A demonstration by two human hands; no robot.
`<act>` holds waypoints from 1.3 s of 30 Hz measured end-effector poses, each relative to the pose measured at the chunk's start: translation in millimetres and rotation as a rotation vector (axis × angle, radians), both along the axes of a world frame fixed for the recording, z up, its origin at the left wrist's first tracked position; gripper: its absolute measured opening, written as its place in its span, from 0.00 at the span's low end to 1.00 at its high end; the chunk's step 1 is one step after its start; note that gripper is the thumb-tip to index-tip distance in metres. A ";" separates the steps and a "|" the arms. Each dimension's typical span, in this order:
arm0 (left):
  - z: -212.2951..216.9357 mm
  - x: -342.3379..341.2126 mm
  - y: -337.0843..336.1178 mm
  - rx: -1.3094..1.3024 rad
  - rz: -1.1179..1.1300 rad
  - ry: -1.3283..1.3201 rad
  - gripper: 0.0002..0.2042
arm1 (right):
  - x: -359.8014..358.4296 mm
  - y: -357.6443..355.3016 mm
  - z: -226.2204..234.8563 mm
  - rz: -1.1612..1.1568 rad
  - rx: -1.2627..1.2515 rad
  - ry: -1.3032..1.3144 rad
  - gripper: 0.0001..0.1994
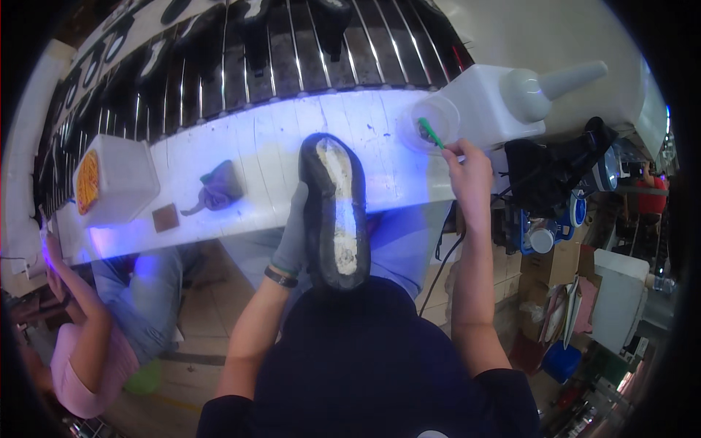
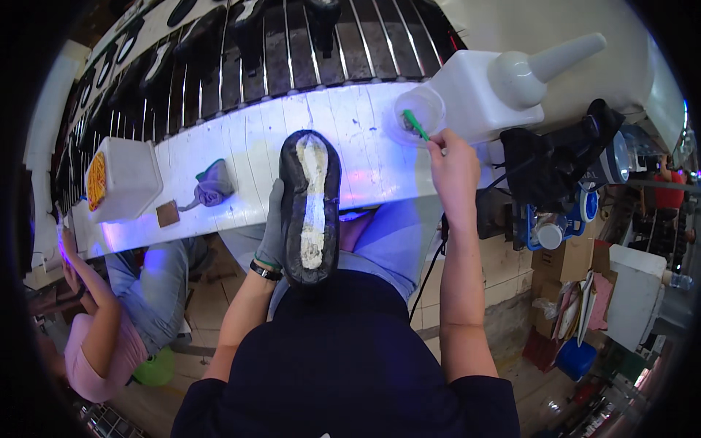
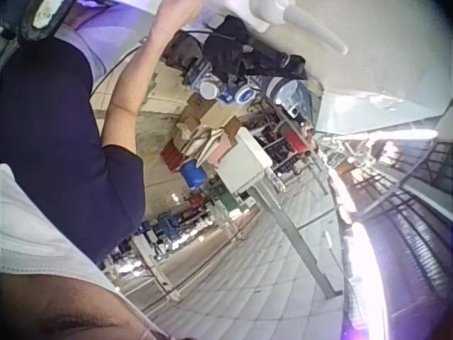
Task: Apply glue to the bottom of a shoe upper using a small brush.
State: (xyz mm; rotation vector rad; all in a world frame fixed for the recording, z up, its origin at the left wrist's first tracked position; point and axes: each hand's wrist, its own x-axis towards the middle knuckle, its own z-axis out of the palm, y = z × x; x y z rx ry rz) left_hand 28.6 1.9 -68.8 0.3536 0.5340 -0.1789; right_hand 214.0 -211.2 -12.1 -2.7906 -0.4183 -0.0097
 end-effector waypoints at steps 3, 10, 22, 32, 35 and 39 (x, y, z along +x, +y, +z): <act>3.3 -0.2 -0.5 0.049 0.015 0.019 0.36 | 0.6 -13.6 -25.8 -0.133 0.782 0.345 0.09; -12.9 -4.1 0.7 0.031 0.027 0.025 0.32 | -1.5 -14.3 -28.2 -0.151 1.074 0.531 0.12; -21.5 0.6 -1.6 0.037 0.065 -0.047 0.29 | -47.7 34.1 47.4 0.435 0.554 0.729 0.07; -8.5 -0.1 1.4 0.132 0.069 -0.094 0.26 | -25.8 74.3 26.0 0.606 0.357 0.432 0.06; -5.0 0.6 1.8 0.115 0.082 -0.080 0.26 | -15.6 90.8 18.3 0.560 0.313 0.415 0.08; -6.5 -0.6 0.7 0.149 0.099 -0.070 0.26 | 6.0 114.9 -1.5 0.539 0.164 0.333 0.11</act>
